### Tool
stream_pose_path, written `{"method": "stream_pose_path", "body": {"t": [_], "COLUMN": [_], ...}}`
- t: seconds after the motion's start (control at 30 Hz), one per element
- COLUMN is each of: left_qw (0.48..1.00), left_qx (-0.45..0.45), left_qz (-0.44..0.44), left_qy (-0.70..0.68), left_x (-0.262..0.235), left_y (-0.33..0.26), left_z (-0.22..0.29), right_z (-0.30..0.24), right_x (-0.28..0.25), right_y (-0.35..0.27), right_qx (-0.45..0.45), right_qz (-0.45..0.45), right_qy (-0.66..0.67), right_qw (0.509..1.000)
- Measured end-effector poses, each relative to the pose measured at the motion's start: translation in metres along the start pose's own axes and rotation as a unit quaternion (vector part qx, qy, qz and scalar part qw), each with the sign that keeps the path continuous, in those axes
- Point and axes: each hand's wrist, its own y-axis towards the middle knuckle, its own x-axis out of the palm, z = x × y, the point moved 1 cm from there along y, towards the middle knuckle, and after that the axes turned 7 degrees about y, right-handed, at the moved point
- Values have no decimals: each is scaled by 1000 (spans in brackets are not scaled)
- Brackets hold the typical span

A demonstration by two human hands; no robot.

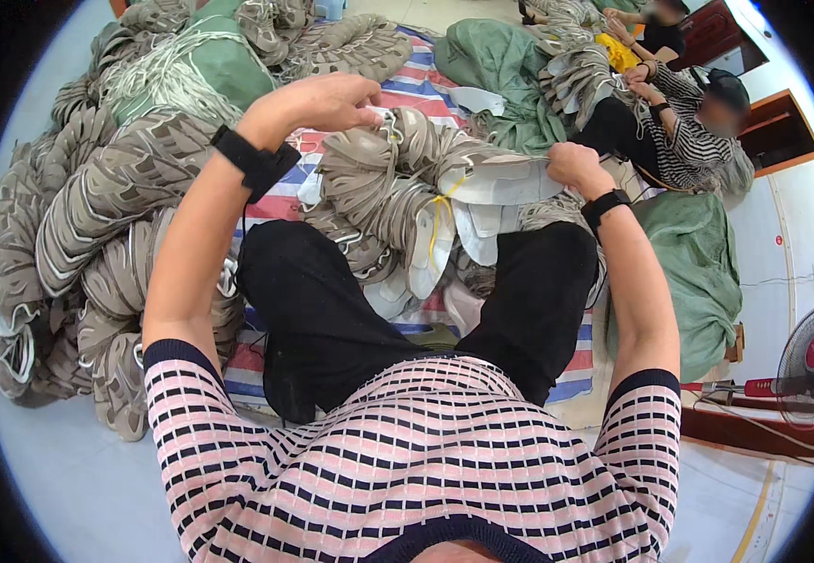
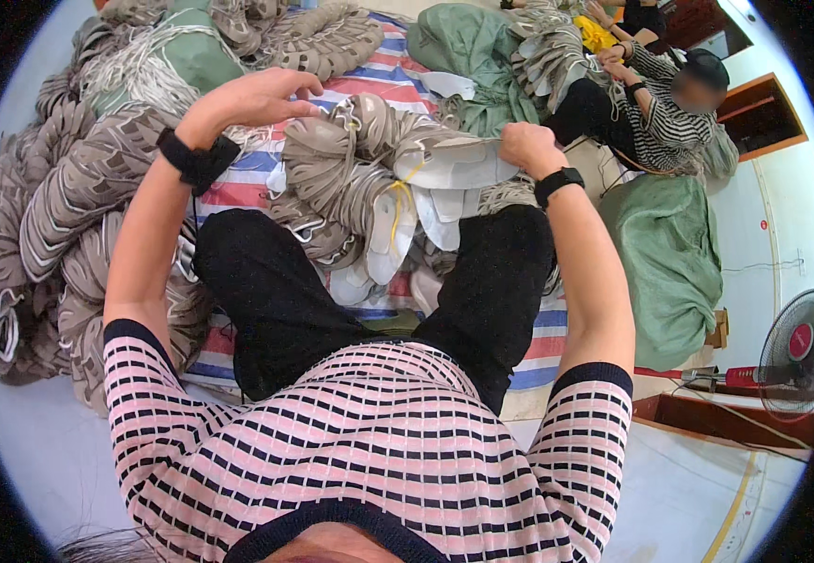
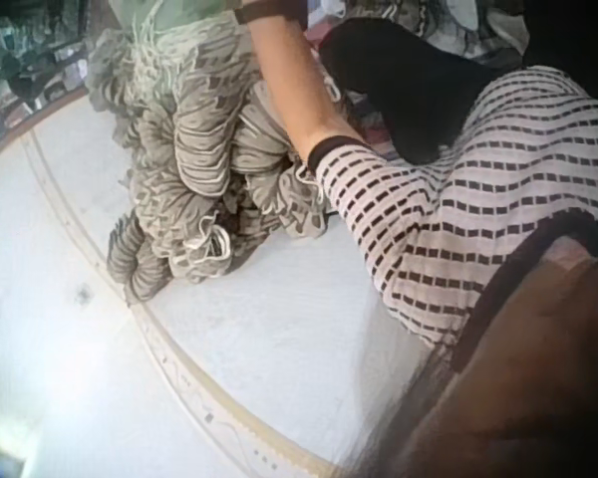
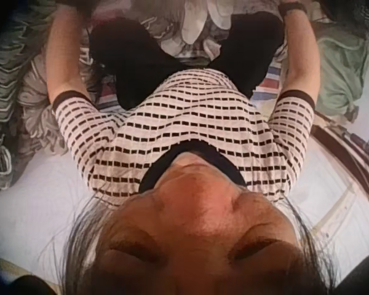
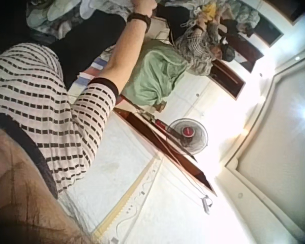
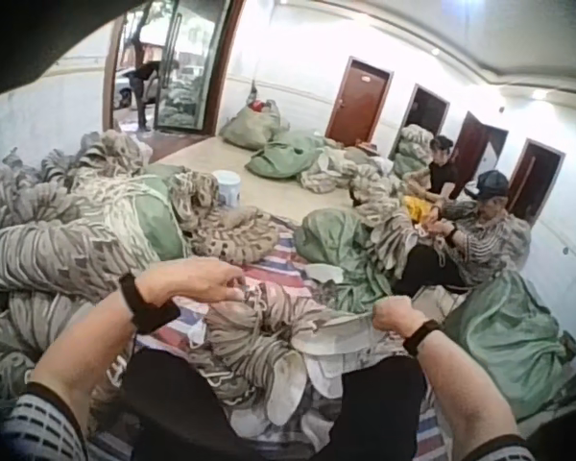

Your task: Manually assemble shoe components by lacing and organizing sneaker uppers.

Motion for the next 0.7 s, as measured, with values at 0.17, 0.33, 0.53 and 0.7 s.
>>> {"method": "stream_pose_path", "body": {"t": [0.17, 0.33, 0.53, 0.7], "left_qw": [995, 992, 995, 994], "left_qx": [-29, -54, -34, -31], "left_qz": [-32, -34, -93, -33], "left_qy": [94, 110, -17, -95], "left_x": [-25, 15, 143, 212], "left_y": [35, 82, 149, 176], "left_z": [-15, -33, 26, 46], "right_z": [2, -39, -84, -125], "right_x": [44, 97, 112, 134], "right_y": [2, -54, -87, -74], "right_qx": [-44, -45, -83, -93], "right_qz": [32, 30, 98, 207], "right_qy": [-204, -134, 210, 192], "right_qw": [978, 989, 969, 955]}}
